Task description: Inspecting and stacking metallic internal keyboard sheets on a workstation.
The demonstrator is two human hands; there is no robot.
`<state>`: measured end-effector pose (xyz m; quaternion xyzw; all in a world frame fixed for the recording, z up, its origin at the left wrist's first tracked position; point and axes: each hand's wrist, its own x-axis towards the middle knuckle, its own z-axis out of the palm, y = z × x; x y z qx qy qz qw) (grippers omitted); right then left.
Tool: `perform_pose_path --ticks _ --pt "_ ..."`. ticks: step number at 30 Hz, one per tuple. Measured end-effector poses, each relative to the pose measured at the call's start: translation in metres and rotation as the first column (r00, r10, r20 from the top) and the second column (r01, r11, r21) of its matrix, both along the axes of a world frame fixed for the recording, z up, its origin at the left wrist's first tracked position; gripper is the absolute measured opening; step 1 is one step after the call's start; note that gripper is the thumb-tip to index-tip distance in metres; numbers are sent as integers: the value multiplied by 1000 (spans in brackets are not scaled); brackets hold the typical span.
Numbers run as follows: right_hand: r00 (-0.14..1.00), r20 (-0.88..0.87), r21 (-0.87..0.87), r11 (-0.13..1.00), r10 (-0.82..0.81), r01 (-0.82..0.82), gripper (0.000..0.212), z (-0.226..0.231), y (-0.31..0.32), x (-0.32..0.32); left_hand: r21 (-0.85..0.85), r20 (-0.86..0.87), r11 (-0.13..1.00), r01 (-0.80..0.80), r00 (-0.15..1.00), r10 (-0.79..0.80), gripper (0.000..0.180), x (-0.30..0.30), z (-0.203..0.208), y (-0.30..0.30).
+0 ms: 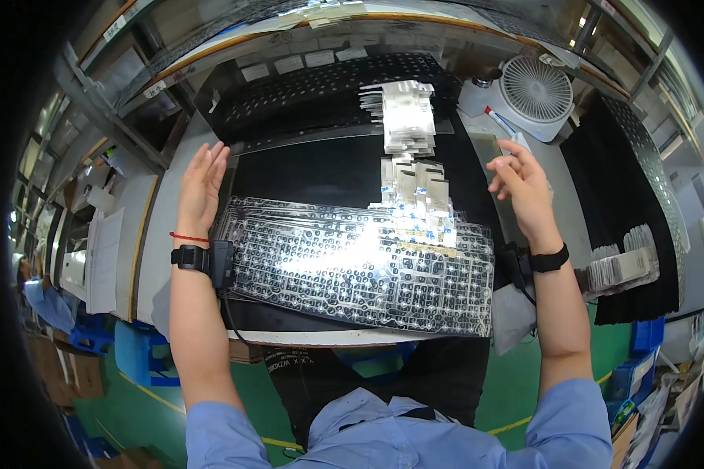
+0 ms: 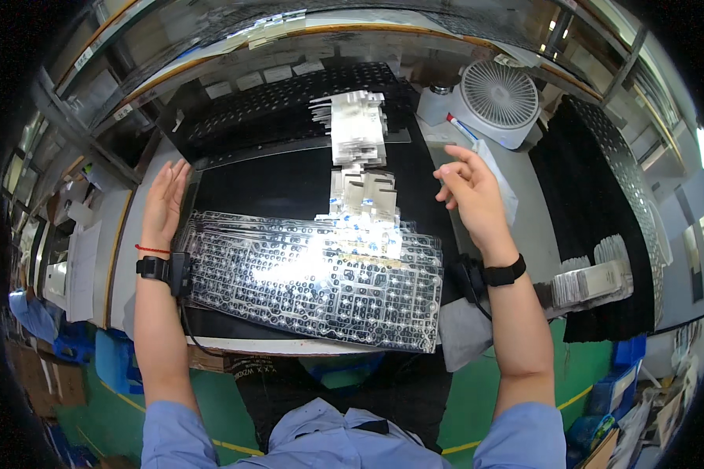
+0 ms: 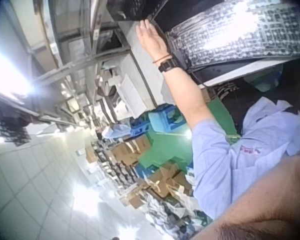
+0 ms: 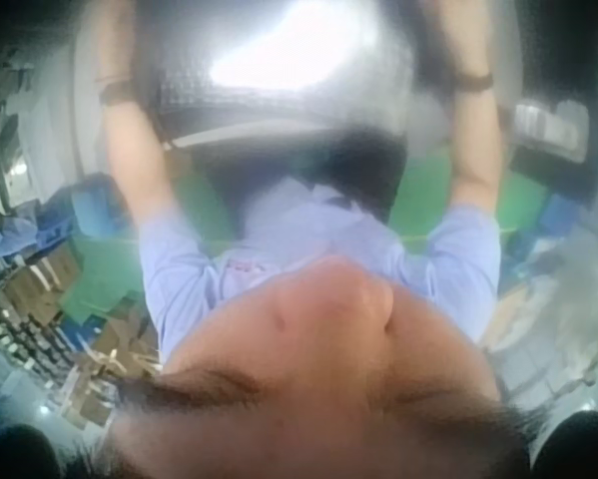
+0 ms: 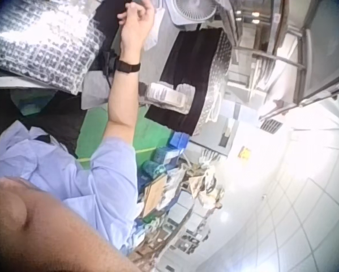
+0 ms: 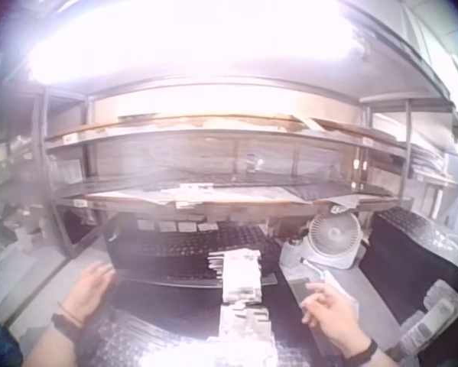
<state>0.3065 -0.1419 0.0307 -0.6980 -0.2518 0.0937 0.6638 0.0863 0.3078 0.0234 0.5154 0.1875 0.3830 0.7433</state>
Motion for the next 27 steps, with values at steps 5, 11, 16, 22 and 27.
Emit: perform_pose_path --ticks 5,11,16,22,27 --pt "999 -27 -35 998 42 -43 33 -2 2 -1 265 -235 931 251 953 -190 32 -11 23 -13" --pt "996 -9 -58 994 91 -92 27 -3 0 1 489 -700 471 735 652 -291 25 21 71 -120" --pt "989 41 -16 990 141 -141 26 -10 2 5 422 -855 266 867 478 -202 31 77 43 -175" --pt "986 123 -43 993 114 -110 27 -14 1 8 306 -927 303 903 355 -120 28 110 20 -184" --pt "969 216 -71 992 116 -103 26 -18 1 12 267 -944 302 915 311 -109 25 117 20 -187"
